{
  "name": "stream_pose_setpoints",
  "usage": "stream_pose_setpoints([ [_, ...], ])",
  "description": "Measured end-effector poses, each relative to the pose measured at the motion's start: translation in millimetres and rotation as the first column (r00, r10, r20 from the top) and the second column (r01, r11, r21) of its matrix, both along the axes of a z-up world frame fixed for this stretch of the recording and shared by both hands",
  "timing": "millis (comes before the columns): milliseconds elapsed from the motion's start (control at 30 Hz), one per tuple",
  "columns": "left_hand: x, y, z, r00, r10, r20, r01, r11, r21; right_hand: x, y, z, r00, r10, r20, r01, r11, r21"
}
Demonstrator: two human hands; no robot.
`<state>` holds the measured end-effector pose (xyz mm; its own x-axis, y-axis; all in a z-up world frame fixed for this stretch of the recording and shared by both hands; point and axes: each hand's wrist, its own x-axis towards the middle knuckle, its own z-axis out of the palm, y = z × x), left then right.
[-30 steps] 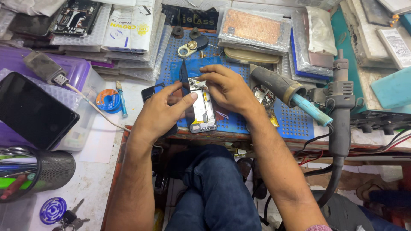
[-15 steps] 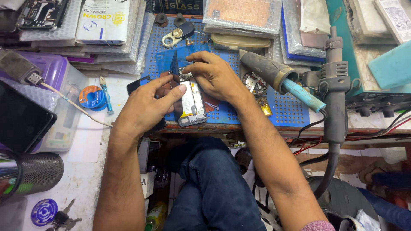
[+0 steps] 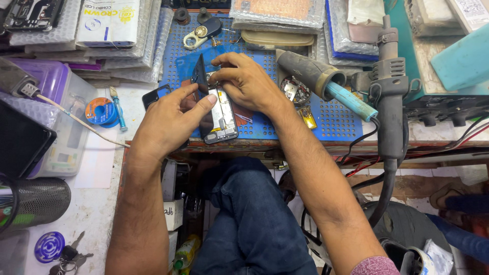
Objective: The person removes a battery from a disassembled smartphone, then assembles a different smartphone by attaching the back cover and connecting the battery. The person tests the device by unlocking the screen and connecting a charging cable.
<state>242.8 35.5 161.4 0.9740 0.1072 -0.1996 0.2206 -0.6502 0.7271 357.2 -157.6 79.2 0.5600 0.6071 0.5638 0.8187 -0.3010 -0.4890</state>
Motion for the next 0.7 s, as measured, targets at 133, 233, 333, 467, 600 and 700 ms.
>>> stream_pose_setpoints([
  [133, 1.8, -1.4, -2.3, 1.0, 0.004, 0.031, -0.007, 0.998, 0.066, 0.1, -0.1, 0.2, 1.0, 0.002, 0.005, -0.002, 1.0, -0.001],
  [233, 1.5, -1.5, -4.0, 0.999, 0.009, 0.031, -0.011, 0.997, 0.074, -0.3, -1.2, -0.4, 1.0, 0.0, 0.001, 0.0, 1.0, -0.009],
  [333, 1.6, -2.1, -4.6, 1.0, 0.013, 0.022, -0.015, 0.998, 0.068, 0.5, -1.3, -1.4, 1.0, 0.005, 0.007, -0.005, 1.0, -0.01],
  [467, 1.6, -2.3, -4.6, 1.0, 0.015, 0.019, -0.016, 0.998, 0.061, 2.1, 0.3, -3.2, 1.0, 0.003, 0.013, -0.002, 1.0, -0.014],
  [600, 2.0, -3.2, -3.8, 0.999, 0.004, 0.038, -0.007, 0.996, 0.084, 2.9, -0.2, -5.0, 1.0, 0.002, 0.013, -0.002, 1.0, -0.026],
  [700, 2.1, -3.8, -1.8, 0.999, 0.001, 0.032, -0.004, 0.996, 0.087, 2.9, 0.3, -5.1, 1.0, -0.004, 0.031, 0.005, 0.999, -0.038],
])
